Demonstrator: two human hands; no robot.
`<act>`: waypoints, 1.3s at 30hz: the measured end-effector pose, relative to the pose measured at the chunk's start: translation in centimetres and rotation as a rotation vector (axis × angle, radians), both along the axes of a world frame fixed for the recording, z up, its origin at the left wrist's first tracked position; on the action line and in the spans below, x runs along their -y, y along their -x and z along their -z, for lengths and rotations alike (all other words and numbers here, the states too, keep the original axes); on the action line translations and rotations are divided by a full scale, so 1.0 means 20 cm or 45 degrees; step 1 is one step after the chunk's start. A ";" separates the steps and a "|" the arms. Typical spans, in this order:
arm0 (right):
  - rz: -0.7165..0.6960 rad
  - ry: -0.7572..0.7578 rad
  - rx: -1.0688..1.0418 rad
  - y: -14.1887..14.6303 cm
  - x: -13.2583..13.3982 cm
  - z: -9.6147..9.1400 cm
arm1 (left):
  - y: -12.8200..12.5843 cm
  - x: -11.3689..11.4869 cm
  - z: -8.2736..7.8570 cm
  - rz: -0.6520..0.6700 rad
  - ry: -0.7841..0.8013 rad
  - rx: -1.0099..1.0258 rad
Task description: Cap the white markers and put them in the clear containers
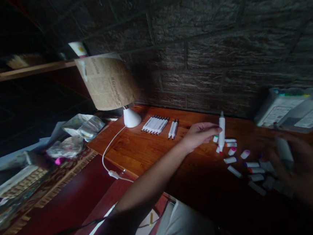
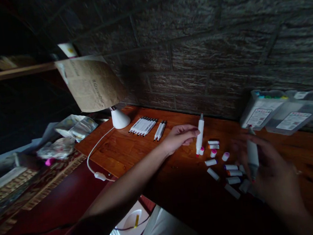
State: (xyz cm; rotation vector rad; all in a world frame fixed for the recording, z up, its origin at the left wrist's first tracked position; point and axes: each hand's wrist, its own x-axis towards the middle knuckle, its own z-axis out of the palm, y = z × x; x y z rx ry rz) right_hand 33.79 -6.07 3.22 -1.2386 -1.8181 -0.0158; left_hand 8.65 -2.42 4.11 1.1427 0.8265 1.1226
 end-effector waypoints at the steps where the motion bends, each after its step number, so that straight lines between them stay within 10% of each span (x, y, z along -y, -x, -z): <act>1: -0.007 -0.001 0.012 0.01 0.01 0.00 | -0.01 0.01 0.00 0.042 0.003 0.036; 12: 0.041 0.005 0.109 -0.01 0.03 0.03 | -0.08 0.08 -0.01 0.221 0.075 -0.010; 21: -0.039 -0.373 0.048 0.05 0.03 -0.05 | -0.08 0.06 0.01 0.262 0.096 0.051; 39: -0.350 -0.323 0.164 0.06 0.01 -0.04 | -0.10 0.09 0.00 0.216 0.120 -0.056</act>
